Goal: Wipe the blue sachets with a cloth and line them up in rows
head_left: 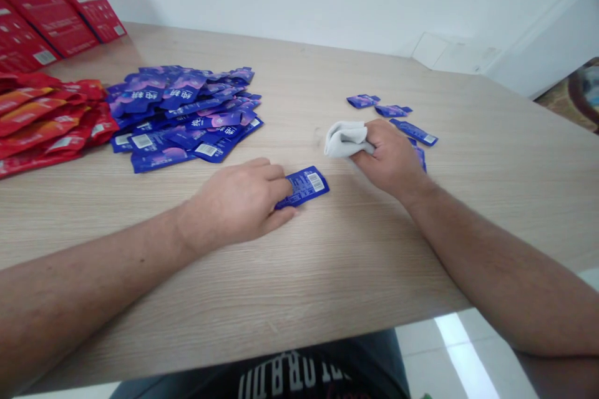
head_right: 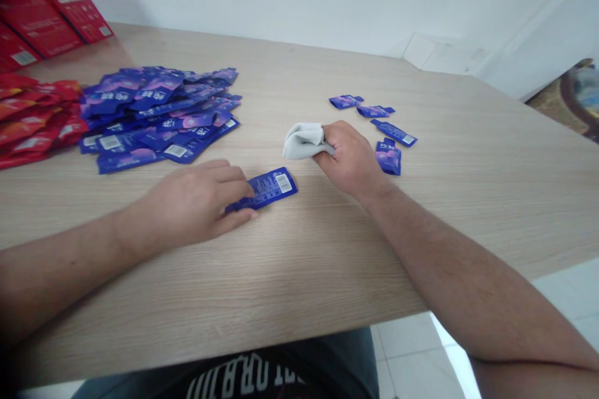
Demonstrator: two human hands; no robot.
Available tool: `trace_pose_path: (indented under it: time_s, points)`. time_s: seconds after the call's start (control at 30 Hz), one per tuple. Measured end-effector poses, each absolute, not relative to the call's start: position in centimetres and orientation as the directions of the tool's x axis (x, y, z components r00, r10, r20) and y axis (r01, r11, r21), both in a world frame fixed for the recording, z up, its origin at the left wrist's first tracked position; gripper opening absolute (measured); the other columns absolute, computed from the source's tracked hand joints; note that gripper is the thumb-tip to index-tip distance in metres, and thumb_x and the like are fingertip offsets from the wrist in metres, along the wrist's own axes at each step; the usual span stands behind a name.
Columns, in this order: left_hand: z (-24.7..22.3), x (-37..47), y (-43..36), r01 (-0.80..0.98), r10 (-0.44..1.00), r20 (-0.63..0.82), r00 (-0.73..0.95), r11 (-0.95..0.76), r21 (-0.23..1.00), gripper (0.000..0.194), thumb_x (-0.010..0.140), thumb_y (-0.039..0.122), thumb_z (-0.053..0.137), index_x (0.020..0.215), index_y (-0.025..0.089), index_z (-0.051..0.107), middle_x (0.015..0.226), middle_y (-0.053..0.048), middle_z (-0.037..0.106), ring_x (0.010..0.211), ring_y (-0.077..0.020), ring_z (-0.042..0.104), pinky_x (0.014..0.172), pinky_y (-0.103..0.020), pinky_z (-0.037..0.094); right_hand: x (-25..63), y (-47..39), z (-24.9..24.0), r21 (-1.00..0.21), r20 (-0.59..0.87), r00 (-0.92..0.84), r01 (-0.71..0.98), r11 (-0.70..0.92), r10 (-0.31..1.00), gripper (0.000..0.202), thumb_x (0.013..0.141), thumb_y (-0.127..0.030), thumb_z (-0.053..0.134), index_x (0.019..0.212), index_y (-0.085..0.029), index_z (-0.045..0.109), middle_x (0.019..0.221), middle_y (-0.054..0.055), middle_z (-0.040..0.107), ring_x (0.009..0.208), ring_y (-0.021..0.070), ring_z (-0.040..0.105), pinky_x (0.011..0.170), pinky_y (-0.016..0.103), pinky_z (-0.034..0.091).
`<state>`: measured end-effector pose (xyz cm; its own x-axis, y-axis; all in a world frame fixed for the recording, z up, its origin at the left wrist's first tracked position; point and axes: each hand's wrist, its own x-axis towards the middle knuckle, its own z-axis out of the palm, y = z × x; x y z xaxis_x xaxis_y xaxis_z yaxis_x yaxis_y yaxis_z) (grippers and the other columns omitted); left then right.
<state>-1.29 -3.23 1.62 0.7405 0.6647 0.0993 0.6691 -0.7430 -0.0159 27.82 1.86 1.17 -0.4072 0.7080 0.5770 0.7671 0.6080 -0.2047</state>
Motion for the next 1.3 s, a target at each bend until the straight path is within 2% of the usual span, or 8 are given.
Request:
trace_pose_path:
  time_s: [0.17, 0.33, 0.47, 0.63, 0.7, 0.93, 1.13, 1.3]
  points:
    - [0.6, -2.2, -1.2, 0.794, 0.795, 0.094, 0.6, -0.605, 0.051, 0.057, 0.086, 0.066, 0.057, 0.118, 0.019, 0.066, 0.108, -0.011, 0.065, 0.107, -0.0296, 0.057, 0.095, -0.039, 0.043, 27.4, 1.5, 1.1, -0.211, 0.523, -0.483, 0.724, 0.656, 0.702, 0.013, 0.09, -0.025, 0.06, 0.1, -0.019, 0.067, 0.098, 0.008, 0.068, 0.096, 0.0249, 0.06, 0.084, 0.036, 0.046]
    - [0.3, -1.6, -0.5, 0.864, 0.87, -0.075, 0.487, -0.468, 0.185, 0.06, 0.069, 0.068, 0.072, 0.103, 0.019, 0.066, 0.097, -0.009, 0.068, 0.092, -0.0279, 0.063, 0.075, -0.034, 0.045, 26.9, 1.3, 0.6, -0.214, 0.511, -0.571, 0.639, 0.739, 0.642, 0.008, 0.085, -0.019, 0.062, 0.092, -0.02, 0.063, 0.092, 0.006, 0.066, 0.091, 0.0235, 0.06, 0.082, 0.035, 0.047]
    - [1.0, -1.5, -0.4, 0.909, 0.915, -0.192, 0.356, -0.291, 0.298, 0.052, 0.066, 0.059, 0.075, 0.101, 0.022, 0.064, 0.085, -0.003, 0.071, 0.074, -0.0228, 0.064, 0.06, -0.031, 0.04, 26.5, 1.0, 0.3, -0.215, 0.483, -0.638, 0.577, 0.788, 0.599, 0.018, 0.079, -0.01, 0.057, 0.094, -0.021, 0.06, 0.095, 0.006, 0.065, 0.093, 0.0231, 0.06, 0.085, 0.035, 0.048]
    - [1.1, -2.3, 0.0, 0.835, 0.882, -0.243, 0.404, -0.247, 0.493, 0.024, 0.08, 0.045, 0.064, 0.092, 0.024, 0.066, 0.078, 0.002, 0.073, 0.067, -0.0158, 0.065, 0.061, -0.027, 0.042, 26.4, 1.0, 0.0, -0.215, 0.456, -0.661, 0.568, 0.795, 0.596, 0.023, 0.077, -0.006, 0.056, 0.095, -0.02, 0.06, 0.097, 0.006, 0.064, 0.095, 0.0227, 0.06, 0.086, 0.035, 0.049]
    - [0.9, -2.4, 0.0, 0.824, 0.879, -0.229, 0.419, -0.262, 0.502, 0.019, 0.084, 0.04, 0.059, 0.089, 0.024, 0.067, 0.075, 0.003, 0.073, 0.065, -0.0146, 0.064, 0.061, -0.027, 0.042, 26.6, 1.1, 0.1, -0.206, 0.459, -0.659, 0.574, 0.793, 0.596, 0.024, 0.076, -0.005, 0.055, 0.095, -0.02, 0.06, 0.096, 0.006, 0.064, 0.094, 0.0223, 0.06, 0.086, 0.035, 0.049]
    - [0.5, -1.3, -1.0, 0.868, 0.923, -0.081, 0.376, -0.321, 0.379, 0.02, 0.086, 0.037, 0.055, 0.08, 0.023, 0.067, 0.072, -0.001, 0.07, 0.065, -0.0176, 0.061, 0.058, -0.03, 0.037, 25.6, -1.3, 1.6, -0.104, 0.422, -0.697, 0.598, 0.795, 0.579, 0.017, 0.083, -0.009, 0.058, 0.098, -0.017, 0.063, 0.1, 0.009, 0.062, 0.096, 0.0238, 0.058, 0.087, 0.036, 0.049]
    - [0.3, -0.2, -2.1, 0.83, 0.931, -0.07, 0.357, -0.282, 0.482, 0.016, 0.08, 0.025, 0.053, 0.083, 0.024, 0.069, 0.071, 0.001, 0.071, 0.066, -0.0163, 0.062, 0.057, -0.028, 0.038, 22.5, -3.9, 0.9, 0.065, 0.33, -0.771, 0.594, 0.802, 0.544, 0.019, 0.095, -0.018, 0.054, 0.107, -0.018, 0.068, 0.102, 0.01, 0.062, 0.094, 0.025, 0.052, 0.086, 0.039, 0.047]
    - [0.3, -0.1, -2.3, 0.813, 0.928, -0.068, 0.366, -0.283, 0.509, 0.015, 0.081, 0.027, 0.054, 0.078, 0.023, 0.068, 0.068, 0.002, 0.07, 0.063, -0.0149, 0.061, 0.056, -0.027, 0.037, 22.7, -3.5, 0.5, 0.062, 0.29, -0.792, 0.576, 0.815, 0.537, 0.017, 0.094, -0.019, 0.056, 0.106, -0.018, 0.069, 0.103, 0.009, 0.062, 0.095, 0.0245, 0.051, 0.085, 0.038, 0.047]
